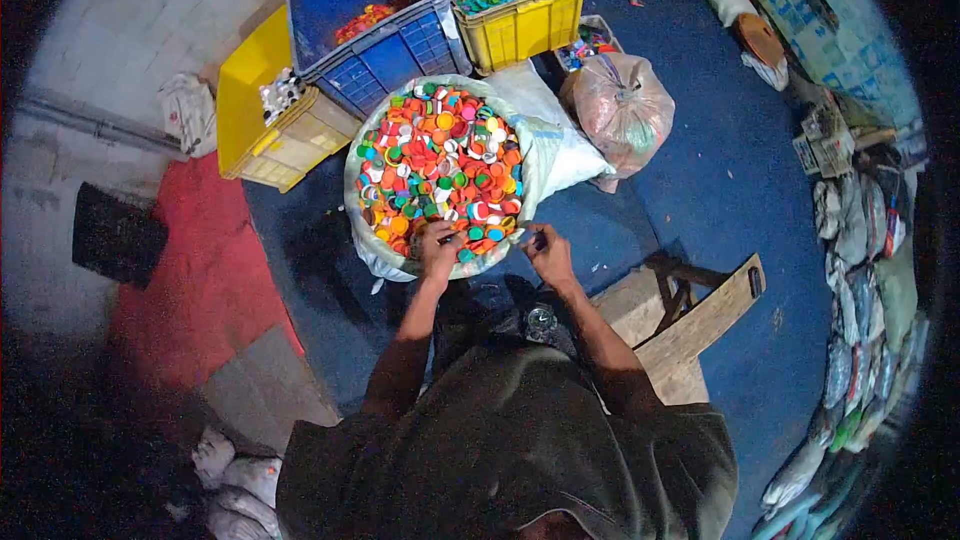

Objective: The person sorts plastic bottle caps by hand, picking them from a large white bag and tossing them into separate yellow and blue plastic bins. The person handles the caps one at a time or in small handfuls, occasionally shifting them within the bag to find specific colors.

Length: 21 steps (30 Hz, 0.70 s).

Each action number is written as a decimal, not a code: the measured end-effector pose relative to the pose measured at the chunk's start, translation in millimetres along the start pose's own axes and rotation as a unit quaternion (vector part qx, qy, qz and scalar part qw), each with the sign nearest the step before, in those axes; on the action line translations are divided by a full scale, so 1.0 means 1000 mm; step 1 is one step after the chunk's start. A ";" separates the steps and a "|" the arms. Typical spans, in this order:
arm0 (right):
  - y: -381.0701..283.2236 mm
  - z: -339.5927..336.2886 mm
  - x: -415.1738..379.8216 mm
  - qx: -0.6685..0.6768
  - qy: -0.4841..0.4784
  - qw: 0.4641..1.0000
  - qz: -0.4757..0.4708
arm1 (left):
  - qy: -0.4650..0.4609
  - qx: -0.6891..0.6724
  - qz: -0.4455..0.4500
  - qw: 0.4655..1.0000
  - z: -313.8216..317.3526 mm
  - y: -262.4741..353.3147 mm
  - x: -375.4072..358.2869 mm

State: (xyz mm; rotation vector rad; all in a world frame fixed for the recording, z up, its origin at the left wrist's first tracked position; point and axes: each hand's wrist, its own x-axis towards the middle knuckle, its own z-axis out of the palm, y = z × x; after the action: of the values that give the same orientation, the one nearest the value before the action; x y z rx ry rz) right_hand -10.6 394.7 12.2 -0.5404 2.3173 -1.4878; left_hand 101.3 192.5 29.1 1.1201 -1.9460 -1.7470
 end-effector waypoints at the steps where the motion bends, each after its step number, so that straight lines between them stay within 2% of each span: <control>1: -0.005 0.013 -0.004 -0.012 0.007 1.000 0.003 | -0.015 -0.019 0.000 1.000 -0.005 -0.003 -0.001; 3: -0.011 0.030 -0.008 -0.043 0.017 0.999 0.010 | -0.057 0.030 0.023 0.998 -0.017 -0.014 0.007; 5: -0.011 0.046 -0.013 -0.089 0.046 0.994 -0.031 | -0.087 0.055 0.031 0.994 -0.029 -0.029 0.006; 8: -0.024 0.064 -0.017 -0.134 0.078 0.986 -0.055 | -0.132 0.147 0.137 0.971 -0.047 -0.045 0.012; 9: -0.029 0.069 -0.017 -0.138 0.085 0.985 -0.060 | -0.150 0.067 0.068 0.984 -0.052 -0.017 0.004; 12: -0.047 0.079 -0.012 -0.197 0.062 0.978 -0.035 | -0.141 0.052 0.059 0.987 -0.057 -0.035 0.014; 14: -0.067 0.089 -0.009 -0.278 0.076 0.957 -0.023 | -0.133 0.080 0.100 0.983 -0.060 -0.038 0.019; 15: -0.066 0.097 -0.006 -0.341 0.100 0.934 -0.048 | -0.127 0.095 0.121 0.980 -0.062 -0.038 0.021; 18: -0.068 0.110 -0.001 -0.394 0.084 0.915 -0.018 | -0.159 0.049 0.005 0.986 -0.068 -0.034 0.023; 21: -0.057 0.120 0.008 -0.422 0.089 0.902 -0.013 | -0.136 0.043 0.027 0.989 -0.072 -0.024 0.023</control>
State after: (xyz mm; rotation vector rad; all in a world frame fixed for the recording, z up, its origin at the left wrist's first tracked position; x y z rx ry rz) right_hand 46.6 274.9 15.6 -0.6492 3.0570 -0.4635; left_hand 142.8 126.2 16.5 0.8830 -2.2056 -1.8874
